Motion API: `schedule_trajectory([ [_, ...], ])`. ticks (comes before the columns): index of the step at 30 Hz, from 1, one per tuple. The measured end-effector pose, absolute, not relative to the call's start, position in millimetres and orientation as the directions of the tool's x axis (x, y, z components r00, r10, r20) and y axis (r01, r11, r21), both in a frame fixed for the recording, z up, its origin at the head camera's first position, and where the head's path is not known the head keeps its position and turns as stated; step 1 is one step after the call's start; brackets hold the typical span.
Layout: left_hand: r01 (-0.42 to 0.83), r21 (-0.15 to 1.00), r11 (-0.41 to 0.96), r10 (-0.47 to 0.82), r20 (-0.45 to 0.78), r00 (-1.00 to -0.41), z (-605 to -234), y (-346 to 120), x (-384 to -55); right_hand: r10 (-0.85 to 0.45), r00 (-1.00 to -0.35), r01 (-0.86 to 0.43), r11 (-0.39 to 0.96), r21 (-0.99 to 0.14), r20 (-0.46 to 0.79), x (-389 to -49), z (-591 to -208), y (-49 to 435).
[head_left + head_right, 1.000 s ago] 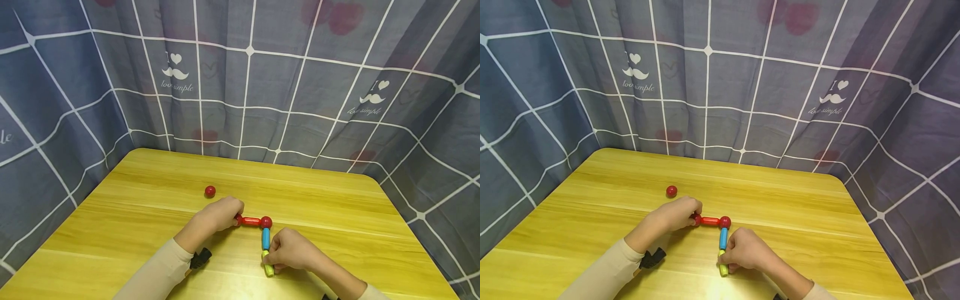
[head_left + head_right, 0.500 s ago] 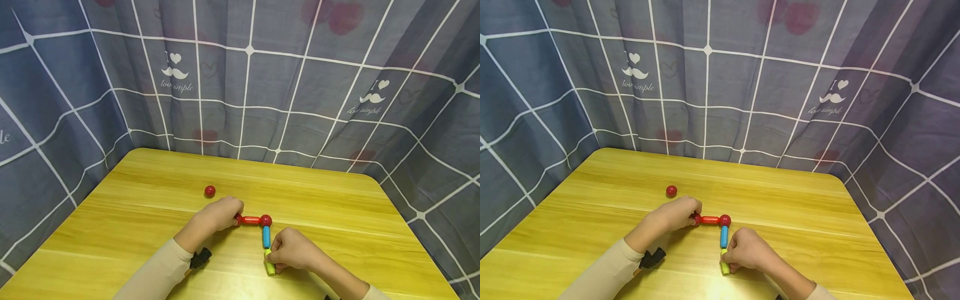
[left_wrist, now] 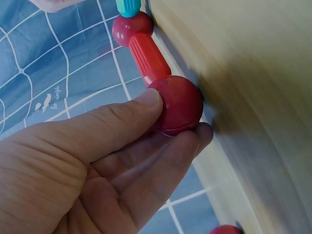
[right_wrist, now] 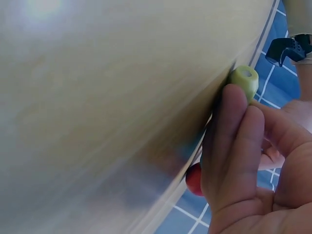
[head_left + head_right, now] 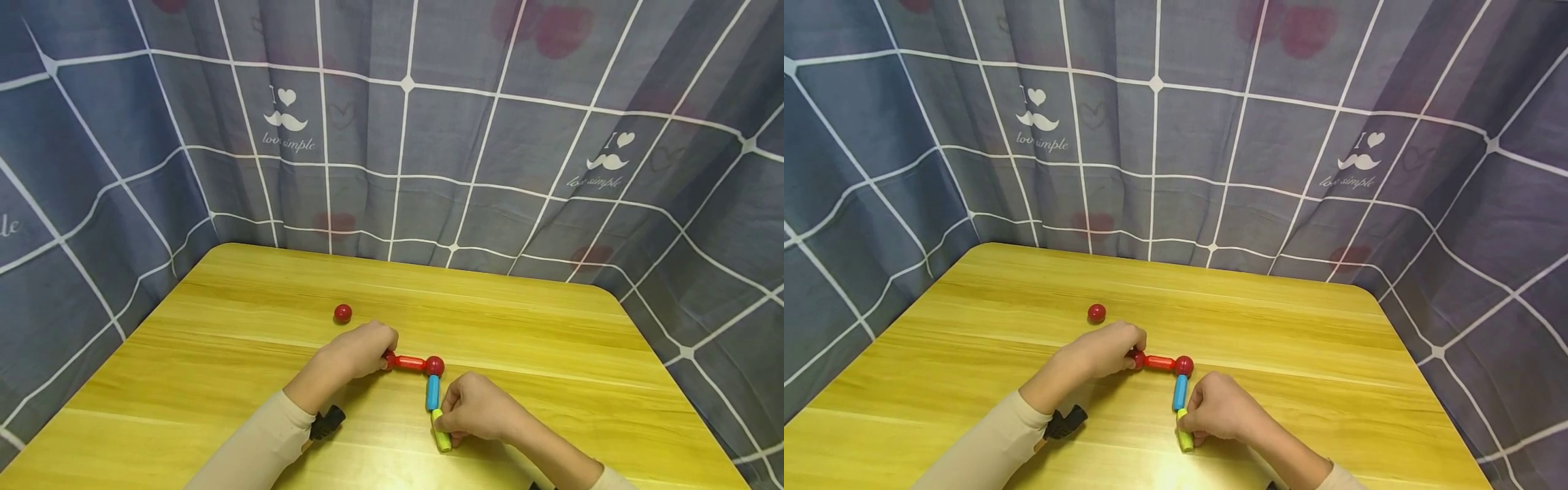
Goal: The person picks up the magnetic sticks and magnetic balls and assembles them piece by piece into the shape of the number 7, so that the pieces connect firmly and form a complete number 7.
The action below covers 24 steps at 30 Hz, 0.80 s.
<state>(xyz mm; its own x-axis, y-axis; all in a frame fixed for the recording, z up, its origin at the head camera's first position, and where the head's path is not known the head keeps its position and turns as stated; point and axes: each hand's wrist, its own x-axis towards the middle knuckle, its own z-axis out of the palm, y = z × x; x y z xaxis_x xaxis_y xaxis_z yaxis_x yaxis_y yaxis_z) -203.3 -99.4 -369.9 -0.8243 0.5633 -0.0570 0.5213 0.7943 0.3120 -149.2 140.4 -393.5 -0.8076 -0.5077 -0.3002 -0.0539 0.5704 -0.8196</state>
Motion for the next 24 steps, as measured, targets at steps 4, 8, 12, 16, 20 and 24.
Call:
schedule_trajectory([
  [4, 0.52, 0.304, 0.798, 0.56, -0.056, -0.826, -369.4, -98.9, -203.4, -0.52, -0.799, -0.071, 0.582, -0.81, -0.303, -148.9, -393.1, 140.7],
  [8, 0.52, 0.307, 0.797, 0.562, -0.06, -0.825, -369.0, -98.7, -203.6, -0.54, -0.791, -0.11, 0.589, -0.801, -0.288, -148.6, -392.8, 141.4],
  [12, 0.521, 0.308, 0.797, 0.563, -0.063, -0.824, -368.9, -98.5, -203.7, -0.557, -0.786, -0.148, 0.589, -0.794, -0.267, -147.7, -392.5, 142.4],
  [16, 0.524, 0.301, 0.797, 0.564, -0.06, -0.824, -369.4, -98.3, -203.6, -0.57, -0.784, -0.177, 0.587, -0.79, -0.248, -146.7, -392.5, 142.4],
  [20, 0.526, 0.297, 0.797, 0.565, -0.059, -0.823, -369.9, -98.2, -203.3, -0.578, -0.787, -0.208, 0.58, -0.788, -0.218, -145.5, -393.2, 141.1],
  [24, 0.522, 0.301, 0.798, 0.562, -0.058, -0.825, -369.9, -98.0, -202.4, -0.587, -0.788, -0.232, 0.562, -0.794, -0.185, -144.2, -394.0, 138.8],
])
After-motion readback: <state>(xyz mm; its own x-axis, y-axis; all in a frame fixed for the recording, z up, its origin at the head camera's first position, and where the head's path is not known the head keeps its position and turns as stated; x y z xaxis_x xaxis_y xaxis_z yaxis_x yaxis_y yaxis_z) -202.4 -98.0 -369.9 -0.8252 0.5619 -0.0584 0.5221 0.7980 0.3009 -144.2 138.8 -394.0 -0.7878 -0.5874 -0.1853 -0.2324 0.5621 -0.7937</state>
